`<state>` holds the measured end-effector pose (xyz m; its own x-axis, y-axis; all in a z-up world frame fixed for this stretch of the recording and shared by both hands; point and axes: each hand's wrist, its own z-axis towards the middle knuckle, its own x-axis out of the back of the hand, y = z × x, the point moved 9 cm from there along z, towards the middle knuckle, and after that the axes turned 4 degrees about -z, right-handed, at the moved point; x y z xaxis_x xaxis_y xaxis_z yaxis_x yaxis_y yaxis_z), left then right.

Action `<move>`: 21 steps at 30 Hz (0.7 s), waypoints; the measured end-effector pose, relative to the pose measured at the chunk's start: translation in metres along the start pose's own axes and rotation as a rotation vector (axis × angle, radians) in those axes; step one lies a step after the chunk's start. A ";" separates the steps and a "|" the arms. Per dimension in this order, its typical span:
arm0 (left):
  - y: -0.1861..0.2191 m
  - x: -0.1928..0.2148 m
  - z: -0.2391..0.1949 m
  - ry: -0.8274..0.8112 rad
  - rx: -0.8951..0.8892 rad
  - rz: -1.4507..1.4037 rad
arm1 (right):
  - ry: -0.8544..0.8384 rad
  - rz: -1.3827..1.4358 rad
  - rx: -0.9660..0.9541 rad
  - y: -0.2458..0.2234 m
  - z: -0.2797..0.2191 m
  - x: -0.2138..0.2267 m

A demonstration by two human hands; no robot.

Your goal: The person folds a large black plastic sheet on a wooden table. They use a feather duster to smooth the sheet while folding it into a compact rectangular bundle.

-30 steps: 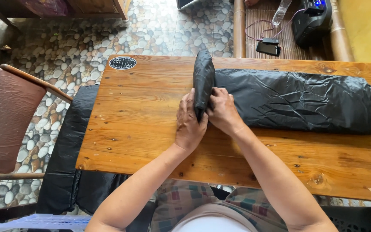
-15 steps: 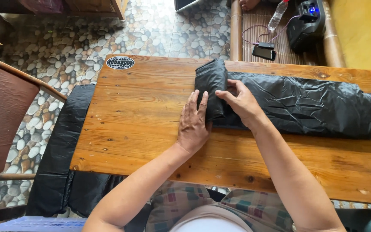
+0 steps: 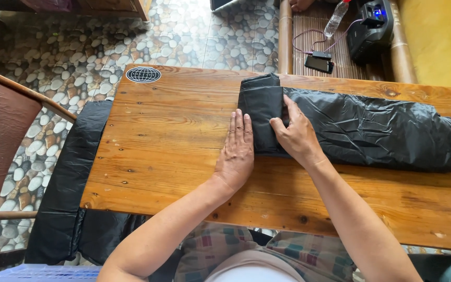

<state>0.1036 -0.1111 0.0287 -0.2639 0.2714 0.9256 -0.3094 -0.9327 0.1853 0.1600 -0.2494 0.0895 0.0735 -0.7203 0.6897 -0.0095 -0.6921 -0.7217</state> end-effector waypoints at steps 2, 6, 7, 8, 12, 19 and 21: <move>0.005 0.000 0.000 -0.020 -0.017 0.151 | 0.005 -0.057 -0.022 0.010 0.005 0.000; 0.009 0.008 0.003 -0.049 -0.052 0.156 | -0.002 -0.010 -0.037 0.020 0.004 0.000; 0.012 0.008 0.004 -0.066 -0.069 0.169 | -0.012 0.002 -0.029 0.024 0.006 -0.001; 0.014 0.010 0.006 -0.080 -0.085 0.182 | -0.021 0.013 -0.018 0.028 0.008 -0.002; 0.011 0.014 0.010 -0.111 -0.124 0.128 | -0.018 0.035 0.025 0.024 0.007 -0.001; -0.034 0.038 0.035 -0.109 0.033 -0.504 | 0.090 0.112 0.161 0.032 0.010 -0.002; -0.062 0.031 0.057 -0.019 0.170 -0.672 | 0.111 0.115 0.184 0.033 0.009 -0.002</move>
<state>0.1663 -0.0583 0.0646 -0.0481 0.8007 0.5971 -0.2521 -0.5882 0.7684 0.1685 -0.2706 0.0633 -0.0280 -0.8014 0.5974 0.1716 -0.5927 -0.7870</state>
